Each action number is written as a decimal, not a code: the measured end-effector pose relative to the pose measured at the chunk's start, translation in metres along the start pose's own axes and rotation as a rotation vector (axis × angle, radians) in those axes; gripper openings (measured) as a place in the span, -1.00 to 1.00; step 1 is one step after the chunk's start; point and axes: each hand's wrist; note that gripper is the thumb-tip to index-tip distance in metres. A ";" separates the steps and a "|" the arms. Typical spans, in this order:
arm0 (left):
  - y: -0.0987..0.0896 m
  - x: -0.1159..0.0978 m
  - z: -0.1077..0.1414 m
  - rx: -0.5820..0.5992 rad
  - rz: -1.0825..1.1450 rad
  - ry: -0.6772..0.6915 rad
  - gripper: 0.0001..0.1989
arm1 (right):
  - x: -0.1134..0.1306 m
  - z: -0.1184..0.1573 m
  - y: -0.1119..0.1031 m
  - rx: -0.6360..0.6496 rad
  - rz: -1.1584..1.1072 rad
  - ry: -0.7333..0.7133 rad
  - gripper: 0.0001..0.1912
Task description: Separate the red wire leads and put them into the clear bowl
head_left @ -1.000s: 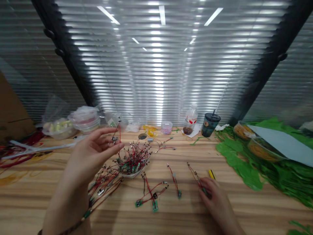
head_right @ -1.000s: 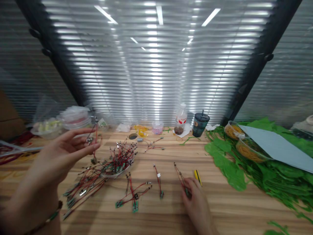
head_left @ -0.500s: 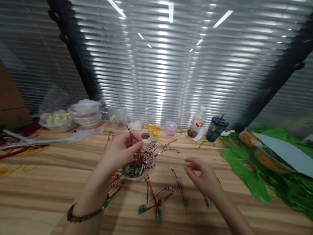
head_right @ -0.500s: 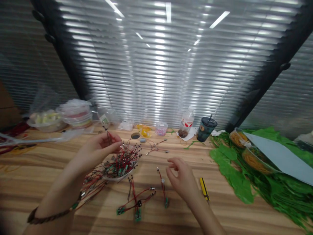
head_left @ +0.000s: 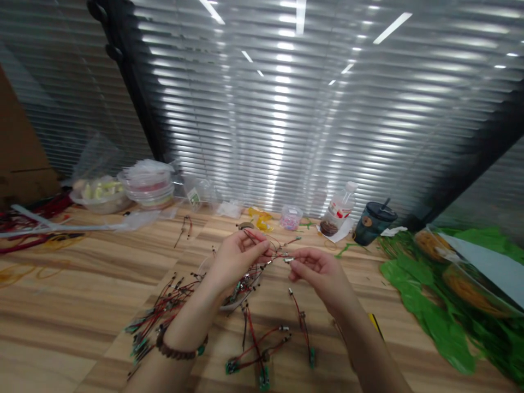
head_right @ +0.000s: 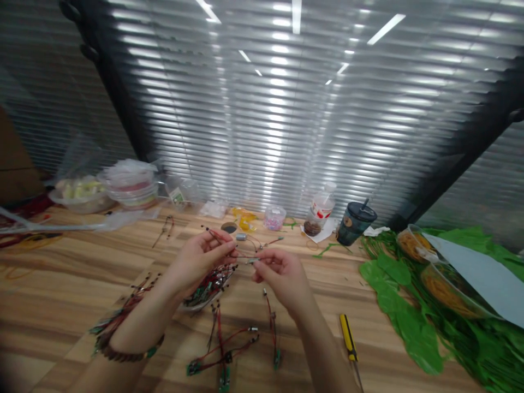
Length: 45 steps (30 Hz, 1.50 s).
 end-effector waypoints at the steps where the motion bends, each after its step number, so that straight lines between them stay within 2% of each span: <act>1: 0.003 0.001 0.000 -0.016 0.029 0.005 -0.62 | 0.007 -0.003 -0.005 -0.007 0.009 -0.016 -0.69; 4: 0.010 0.002 0.000 -0.033 0.107 0.000 -0.61 | 0.026 -0.014 -0.022 -0.031 0.083 -0.084 -0.70; 7: 0.012 0.003 -0.001 -0.050 0.135 -0.039 -0.53 | 0.033 -0.028 -0.045 -0.062 0.102 -0.117 -0.69; 12: 0.004 0.005 -0.004 -0.145 0.037 -0.044 -0.52 | 0.015 -0.050 -0.085 -0.236 -0.044 -0.004 -0.61; 16: 0.000 0.003 -0.006 -0.184 0.076 -0.002 -0.59 | -0.002 -0.057 -0.101 -0.294 -0.038 0.038 -0.63; 19: 0.000 0.001 -0.007 -0.259 0.137 0.056 -0.65 | -0.002 -0.057 -0.102 -0.290 -0.048 0.046 -0.68; 22: 0.000 0.000 -0.007 -0.261 0.134 0.034 -0.69 | 0.005 -0.053 -0.097 -0.243 -0.083 0.052 -0.70; 24: 0.003 0.001 -0.006 -0.181 0.100 -0.038 -0.68 | 0.013 -0.049 -0.092 -0.198 -0.118 0.063 -0.69; 27: 0.013 0.004 -0.002 -0.001 0.023 -0.141 -0.64 | 0.022 -0.042 -0.083 -0.133 -0.161 0.084 -0.68; 29: 0.021 0.008 0.001 0.048 -0.009 -0.123 -0.63 | 0.025 -0.039 -0.078 -0.079 -0.173 0.085 -0.71; 34: 0.029 0.017 0.000 -0.034 0.001 0.037 -0.65 | 0.024 -0.036 -0.070 0.014 -0.149 0.085 -0.78; 39: 0.024 0.018 -0.003 -0.070 -0.011 0.075 -0.71 | 0.023 -0.037 -0.067 0.046 -0.102 0.109 -0.76; 45: 0.018 0.006 0.002 -0.142 -0.091 0.124 -0.76 | 0.026 -0.035 -0.063 0.048 -0.119 0.078 -0.76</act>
Point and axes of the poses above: each hand's wrist, its own z-axis away from the middle knuckle, its own y-axis out of the palm, x = y × z, and after that the axes turned 11 degrees about -z, right-handed
